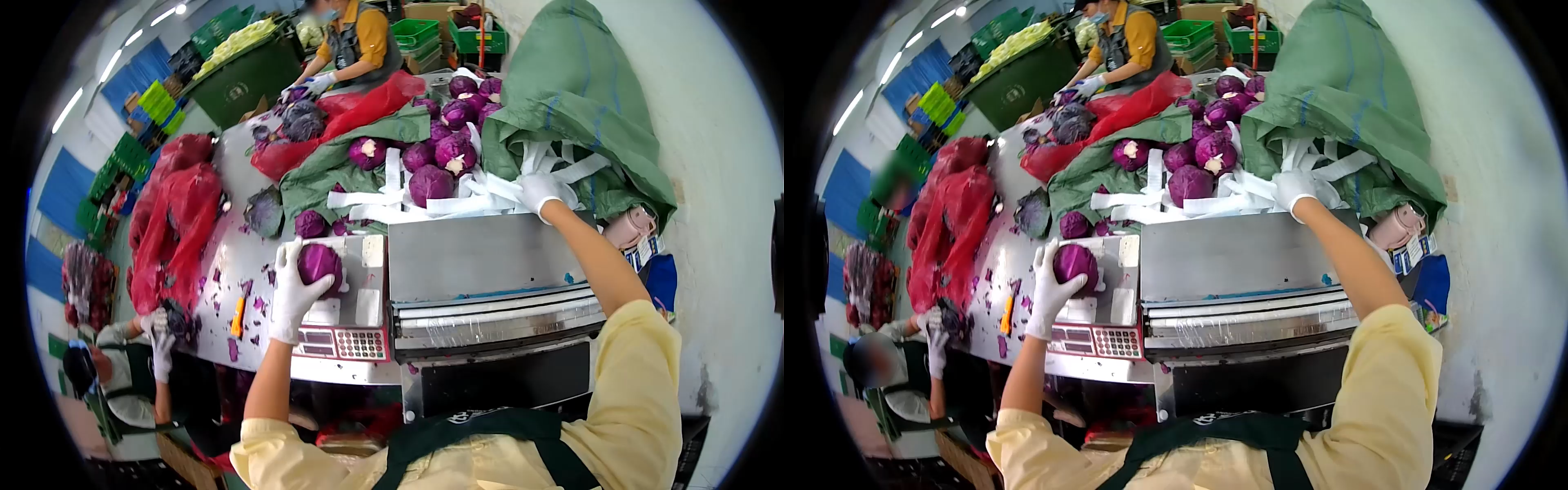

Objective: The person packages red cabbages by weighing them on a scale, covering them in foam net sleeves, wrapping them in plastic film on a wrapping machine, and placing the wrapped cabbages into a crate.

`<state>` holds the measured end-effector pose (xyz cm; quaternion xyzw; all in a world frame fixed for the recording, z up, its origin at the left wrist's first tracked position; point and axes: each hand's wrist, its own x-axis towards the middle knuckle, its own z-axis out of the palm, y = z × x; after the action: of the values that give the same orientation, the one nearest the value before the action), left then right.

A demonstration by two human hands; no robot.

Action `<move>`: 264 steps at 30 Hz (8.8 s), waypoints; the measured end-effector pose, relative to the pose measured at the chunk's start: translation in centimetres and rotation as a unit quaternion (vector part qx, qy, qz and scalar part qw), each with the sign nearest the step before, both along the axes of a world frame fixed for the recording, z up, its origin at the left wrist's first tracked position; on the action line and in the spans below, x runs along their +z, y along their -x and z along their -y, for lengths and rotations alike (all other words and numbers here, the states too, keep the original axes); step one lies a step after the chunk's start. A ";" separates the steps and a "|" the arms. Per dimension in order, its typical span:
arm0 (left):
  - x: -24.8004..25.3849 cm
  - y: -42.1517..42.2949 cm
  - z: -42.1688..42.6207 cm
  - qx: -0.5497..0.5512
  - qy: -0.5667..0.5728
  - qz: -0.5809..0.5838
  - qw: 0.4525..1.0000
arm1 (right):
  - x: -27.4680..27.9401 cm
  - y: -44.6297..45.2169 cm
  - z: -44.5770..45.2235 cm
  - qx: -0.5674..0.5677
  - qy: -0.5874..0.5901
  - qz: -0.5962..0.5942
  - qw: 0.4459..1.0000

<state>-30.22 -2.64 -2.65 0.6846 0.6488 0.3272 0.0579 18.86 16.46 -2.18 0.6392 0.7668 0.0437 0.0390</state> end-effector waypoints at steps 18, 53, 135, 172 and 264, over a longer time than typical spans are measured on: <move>4.7 -21.1 14.5 -0.019 0.141 0.642 0.754 | 8.8 10.1 29.4 0.194 0.257 -0.371 0.871; -0.5 -7.4 20.9 0.077 -0.084 0.507 0.854 | 3.7 29.8 35.5 0.046 0.346 -0.725 0.594; -0.2 0.0 -8.4 -0.091 0.438 0.825 0.344 | 1.4 22.4 2.3 -0.081 -0.031 -0.408 0.909; -2.3 5.1 -4.4 -0.066 0.116 0.723 0.678 | 0.6 43.0 14.8 -0.050 0.209 -0.796 0.566; -4.9 -2.8 -23.3 -0.305 0.331 0.689 0.568 | -2.9 19.2 -5.6 -0.096 0.122 -0.189 0.969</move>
<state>-27.40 20.65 -7.55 0.3427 0.2283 0.4249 0.8061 -0.37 22.09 -5.04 0.6972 0.6945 -0.1761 -0.0249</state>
